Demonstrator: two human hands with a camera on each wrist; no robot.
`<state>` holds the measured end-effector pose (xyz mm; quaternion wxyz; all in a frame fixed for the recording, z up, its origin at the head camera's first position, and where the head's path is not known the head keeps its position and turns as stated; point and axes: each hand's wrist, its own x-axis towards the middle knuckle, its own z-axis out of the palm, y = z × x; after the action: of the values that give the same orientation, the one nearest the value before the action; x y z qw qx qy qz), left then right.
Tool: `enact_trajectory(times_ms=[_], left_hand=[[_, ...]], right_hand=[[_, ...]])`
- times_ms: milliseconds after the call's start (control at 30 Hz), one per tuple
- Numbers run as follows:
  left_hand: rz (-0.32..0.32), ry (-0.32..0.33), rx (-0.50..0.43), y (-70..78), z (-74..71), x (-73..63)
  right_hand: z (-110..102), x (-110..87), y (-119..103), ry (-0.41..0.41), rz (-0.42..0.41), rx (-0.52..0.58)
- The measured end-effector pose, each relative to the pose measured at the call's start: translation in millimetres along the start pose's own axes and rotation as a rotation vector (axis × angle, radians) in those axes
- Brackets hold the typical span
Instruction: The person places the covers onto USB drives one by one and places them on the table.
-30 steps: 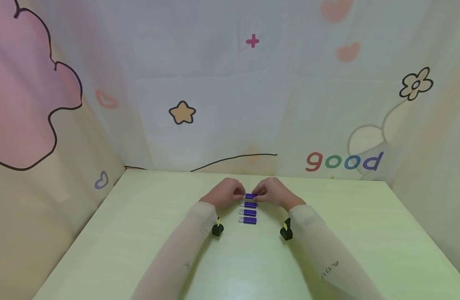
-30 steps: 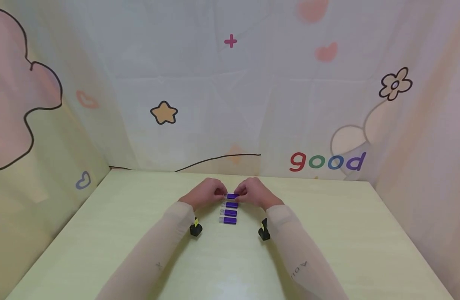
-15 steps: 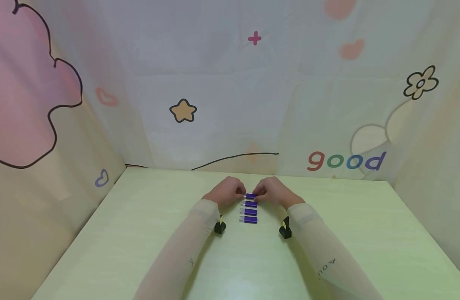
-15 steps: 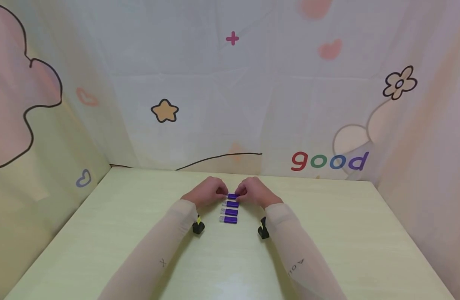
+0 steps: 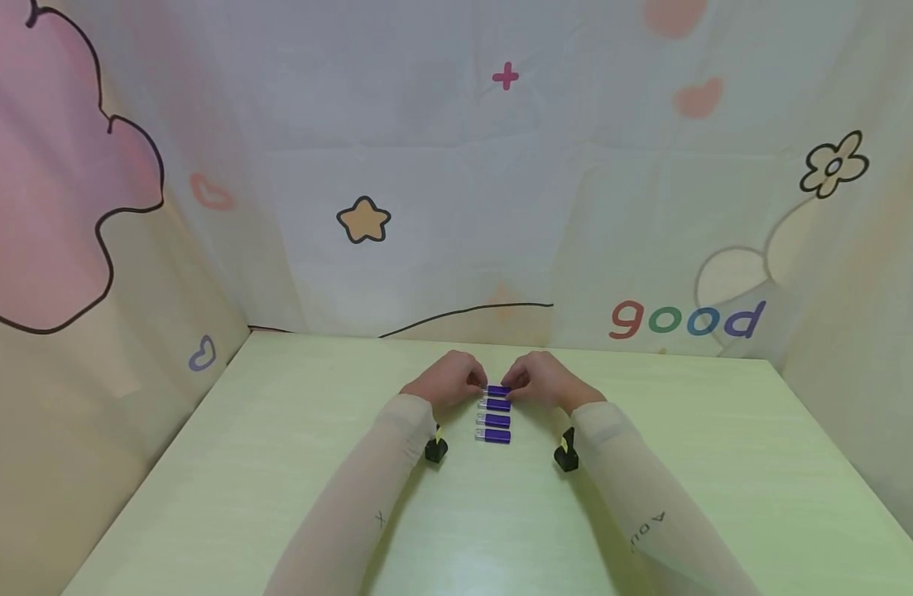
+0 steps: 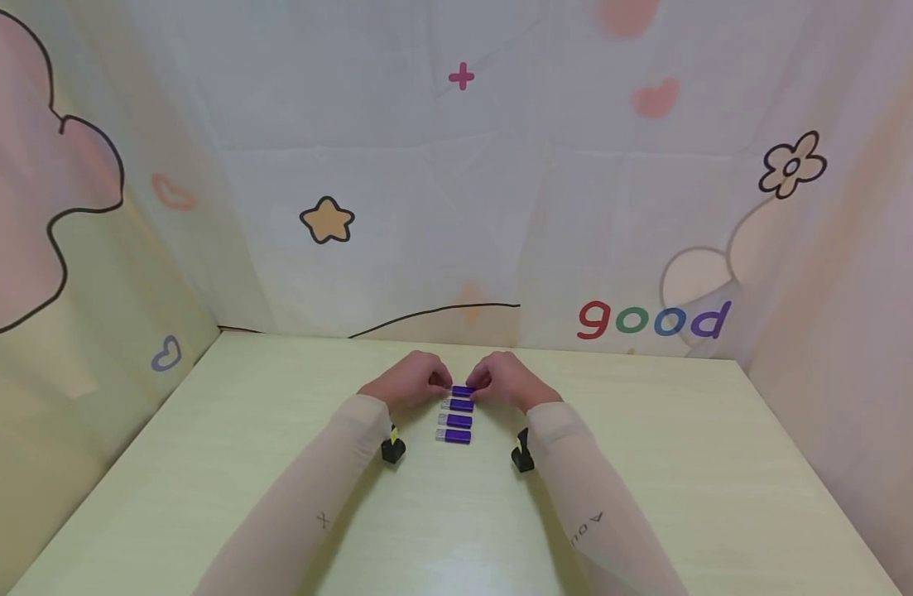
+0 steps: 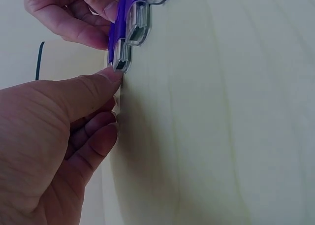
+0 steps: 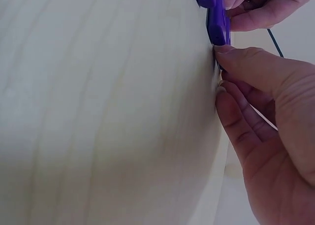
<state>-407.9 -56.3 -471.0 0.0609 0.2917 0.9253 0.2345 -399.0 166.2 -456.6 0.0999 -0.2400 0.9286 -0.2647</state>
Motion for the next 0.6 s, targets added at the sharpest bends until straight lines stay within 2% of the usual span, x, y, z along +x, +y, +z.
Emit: enact_trajectory(times_ms=[600], left_hand=[[-0.030, -0.013, -0.036, 0.6, 1.5, -2.3]], right_hand=[[2.5, -1.3, 2.9, -0.005, 0.046, 0.056]])
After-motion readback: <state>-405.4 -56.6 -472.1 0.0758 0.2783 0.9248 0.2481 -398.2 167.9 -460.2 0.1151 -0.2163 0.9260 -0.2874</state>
